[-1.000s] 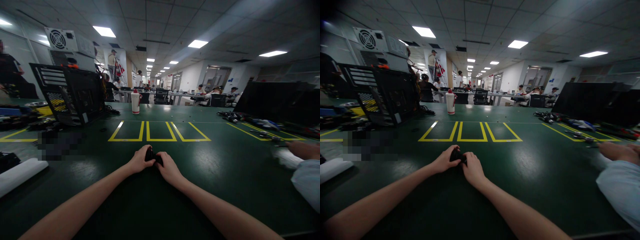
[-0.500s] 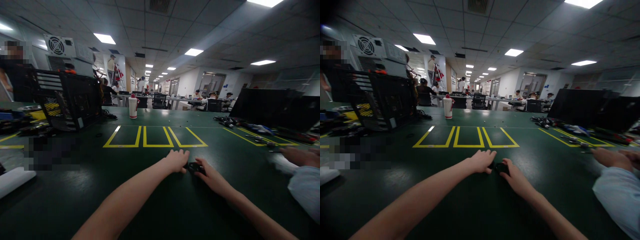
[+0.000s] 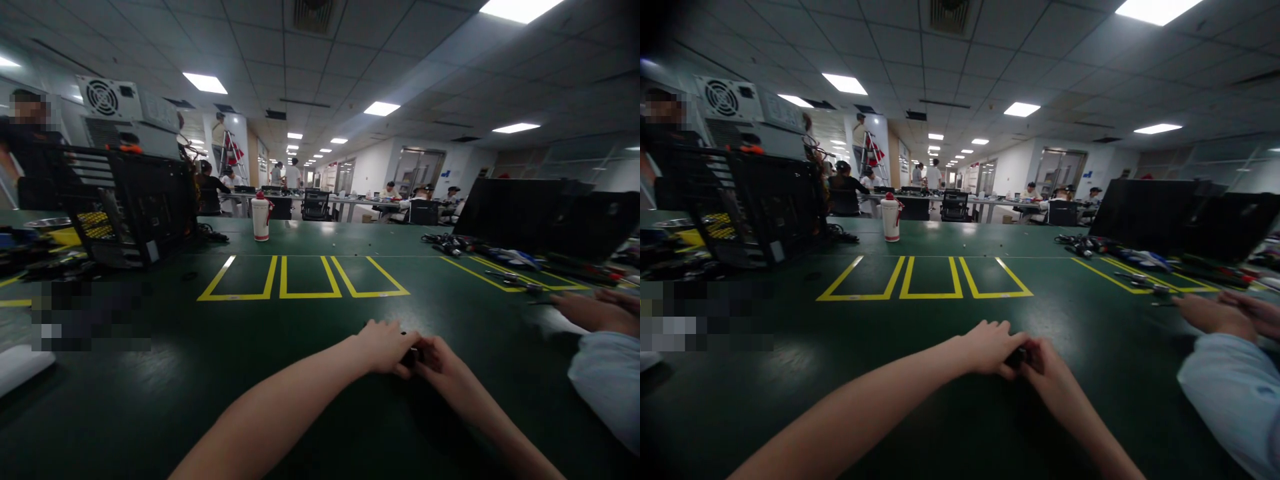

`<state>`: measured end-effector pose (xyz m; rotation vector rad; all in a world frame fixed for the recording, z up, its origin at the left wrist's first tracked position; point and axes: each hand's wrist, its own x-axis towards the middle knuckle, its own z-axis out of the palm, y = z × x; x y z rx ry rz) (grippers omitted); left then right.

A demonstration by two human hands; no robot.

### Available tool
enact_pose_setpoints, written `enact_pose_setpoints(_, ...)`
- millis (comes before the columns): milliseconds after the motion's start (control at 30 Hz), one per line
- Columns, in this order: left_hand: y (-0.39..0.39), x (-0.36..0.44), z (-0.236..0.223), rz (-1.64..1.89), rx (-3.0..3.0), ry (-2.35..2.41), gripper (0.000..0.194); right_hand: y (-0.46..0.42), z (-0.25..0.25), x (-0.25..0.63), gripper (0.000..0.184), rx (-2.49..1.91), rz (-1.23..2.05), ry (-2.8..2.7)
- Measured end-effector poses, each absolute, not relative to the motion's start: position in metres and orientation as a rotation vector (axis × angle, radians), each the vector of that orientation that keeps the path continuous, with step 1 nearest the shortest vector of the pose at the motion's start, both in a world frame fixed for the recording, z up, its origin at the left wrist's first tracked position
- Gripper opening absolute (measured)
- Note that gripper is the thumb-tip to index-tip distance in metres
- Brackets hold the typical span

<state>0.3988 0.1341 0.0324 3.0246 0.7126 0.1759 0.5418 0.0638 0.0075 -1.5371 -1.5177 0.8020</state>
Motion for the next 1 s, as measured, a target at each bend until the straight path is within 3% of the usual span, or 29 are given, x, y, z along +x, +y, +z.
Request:
enact_pose_setpoints(233,0.109,0.338,0.021,0.405,2.812,0.923,0.061,0.054,0.020,0.476,0.033,-1.424,1.012,-1.474)
enact_pose_setpoints(567,0.119,0.236,0.026,0.547,2.501,1.276,0.051,0.096,0.017,0.369,0.033,-1.227,1.358,-1.236)
enact_pose_setpoints(767,0.142,0.205,0.024,0.590,2.504,1.364,0.042,0.115,0.008,0.335,0.036,-1.282,1.223,-1.522)
enact_pose_setpoints(1000,0.119,0.198,0.018,0.634,2.467,1.387,0.034,0.105,0.006,0.365,0.037,-1.297,0.896,-1.919)
